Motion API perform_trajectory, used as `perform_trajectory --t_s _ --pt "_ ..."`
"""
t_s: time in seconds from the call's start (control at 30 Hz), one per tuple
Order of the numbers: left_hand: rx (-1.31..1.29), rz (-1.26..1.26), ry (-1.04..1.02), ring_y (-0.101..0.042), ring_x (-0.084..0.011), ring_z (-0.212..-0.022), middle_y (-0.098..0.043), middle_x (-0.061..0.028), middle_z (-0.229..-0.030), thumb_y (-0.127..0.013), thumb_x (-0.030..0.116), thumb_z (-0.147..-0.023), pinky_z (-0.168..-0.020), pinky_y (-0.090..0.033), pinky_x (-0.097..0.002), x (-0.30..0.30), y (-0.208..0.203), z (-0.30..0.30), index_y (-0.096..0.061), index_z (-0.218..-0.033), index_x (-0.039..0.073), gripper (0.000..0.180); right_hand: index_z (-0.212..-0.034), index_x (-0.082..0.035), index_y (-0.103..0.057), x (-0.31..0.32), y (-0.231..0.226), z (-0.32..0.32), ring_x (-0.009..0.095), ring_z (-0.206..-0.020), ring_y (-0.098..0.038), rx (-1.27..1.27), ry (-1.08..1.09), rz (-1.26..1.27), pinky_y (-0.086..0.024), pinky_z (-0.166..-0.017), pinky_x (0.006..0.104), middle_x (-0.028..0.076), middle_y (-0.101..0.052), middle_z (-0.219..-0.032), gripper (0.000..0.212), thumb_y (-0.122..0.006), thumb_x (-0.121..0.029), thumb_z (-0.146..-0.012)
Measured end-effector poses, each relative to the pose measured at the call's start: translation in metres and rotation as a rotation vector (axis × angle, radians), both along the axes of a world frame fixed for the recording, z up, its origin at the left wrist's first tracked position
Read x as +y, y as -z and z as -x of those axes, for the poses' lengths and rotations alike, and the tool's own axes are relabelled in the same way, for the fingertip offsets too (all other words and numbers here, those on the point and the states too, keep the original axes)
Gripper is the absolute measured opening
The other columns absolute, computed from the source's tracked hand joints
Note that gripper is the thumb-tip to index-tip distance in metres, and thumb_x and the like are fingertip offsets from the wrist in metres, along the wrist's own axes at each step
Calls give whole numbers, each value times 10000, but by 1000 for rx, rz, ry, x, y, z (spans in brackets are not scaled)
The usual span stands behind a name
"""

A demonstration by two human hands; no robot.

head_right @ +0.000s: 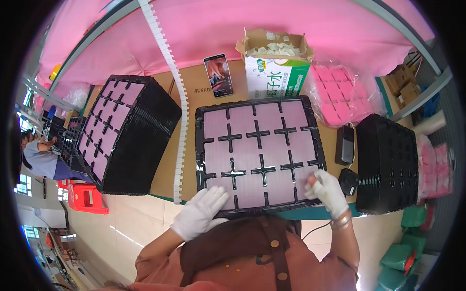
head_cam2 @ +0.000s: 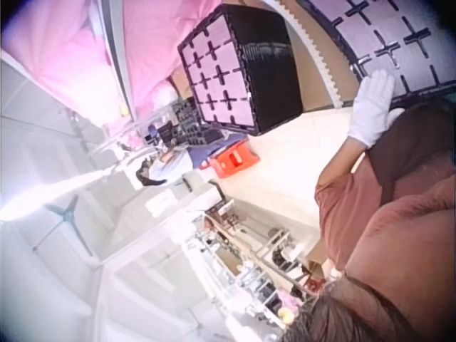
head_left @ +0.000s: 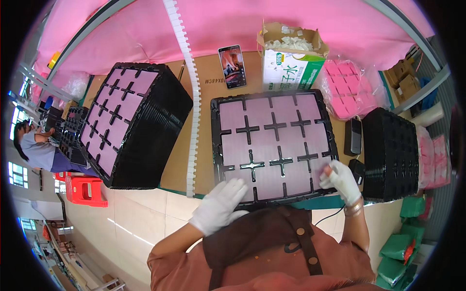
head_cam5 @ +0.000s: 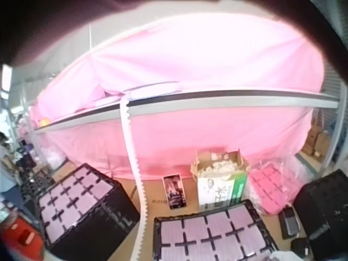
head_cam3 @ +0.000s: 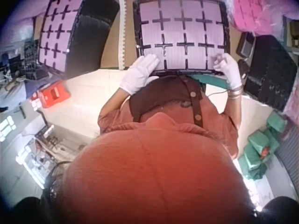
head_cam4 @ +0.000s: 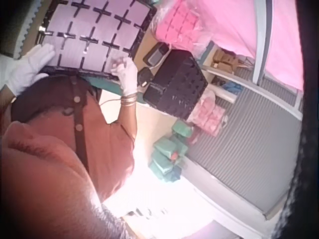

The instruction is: The person assembles black plastic trays by inserting white plastic clips into designated slots on the tray surface. They then place pink foam inserts into the tray compartments and stack the completed units. The process is repeated for multiple trays in a repetitive assembly line fashion.

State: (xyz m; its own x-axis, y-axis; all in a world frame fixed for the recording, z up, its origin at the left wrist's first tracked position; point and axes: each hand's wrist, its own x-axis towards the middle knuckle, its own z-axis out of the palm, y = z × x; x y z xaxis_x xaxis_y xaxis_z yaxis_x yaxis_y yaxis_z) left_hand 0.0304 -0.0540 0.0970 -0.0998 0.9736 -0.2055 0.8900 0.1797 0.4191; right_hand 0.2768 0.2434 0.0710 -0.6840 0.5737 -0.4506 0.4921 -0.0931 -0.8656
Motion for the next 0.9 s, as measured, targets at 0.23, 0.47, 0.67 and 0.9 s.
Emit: perform_trajectory --t_s 0.23,0.47,0.67,0.9 --pt "-371 -293 -935 -611 -304 -999 -596 -209 -1122 -662 192 -915 -880 -490 -379 -21 27 21 -483 -1348 -21 514 -1063 48 -644 24 33 -17 321 -839 -681 -181 198 -910 -522 -752 384 209 -684 -912 313 -651 -227 -915" --pt "-161 -358 -1001 -602 -330 -890 -603 -209 -986 -701 333 -882 -809 -490 -399 10 55 16 -635 -1065 -45 426 -1012 88 -658 23 56 -4 383 -909 -649 -122 311 -919 -508 -811 405 228 -667 -985 292 -661 -185 -909" --pt "-605 -691 -994 -608 -228 -976 -599 -151 -1129 -818 177 -789 -882 -493 -346 3 39 -6 -508 -1185 -22 541 -983 82 -657 21 36 -12 377 -903 -637 -21 267 -912 -491 -811 417 213 -668 -981 421 -567 -329 -963" --pt "-734 -1120 -1197 -551 -186 -1110 -554 -95 -1242 -726 36 -806 -979 -446 -322 -66 -40 11 -439 -1345 -2 612 -1249 34 -577 -20 -44 9 122 -833 -553 497 368 -597 -456 -783 276 66 -626 -988 792 -504 -677 -908"
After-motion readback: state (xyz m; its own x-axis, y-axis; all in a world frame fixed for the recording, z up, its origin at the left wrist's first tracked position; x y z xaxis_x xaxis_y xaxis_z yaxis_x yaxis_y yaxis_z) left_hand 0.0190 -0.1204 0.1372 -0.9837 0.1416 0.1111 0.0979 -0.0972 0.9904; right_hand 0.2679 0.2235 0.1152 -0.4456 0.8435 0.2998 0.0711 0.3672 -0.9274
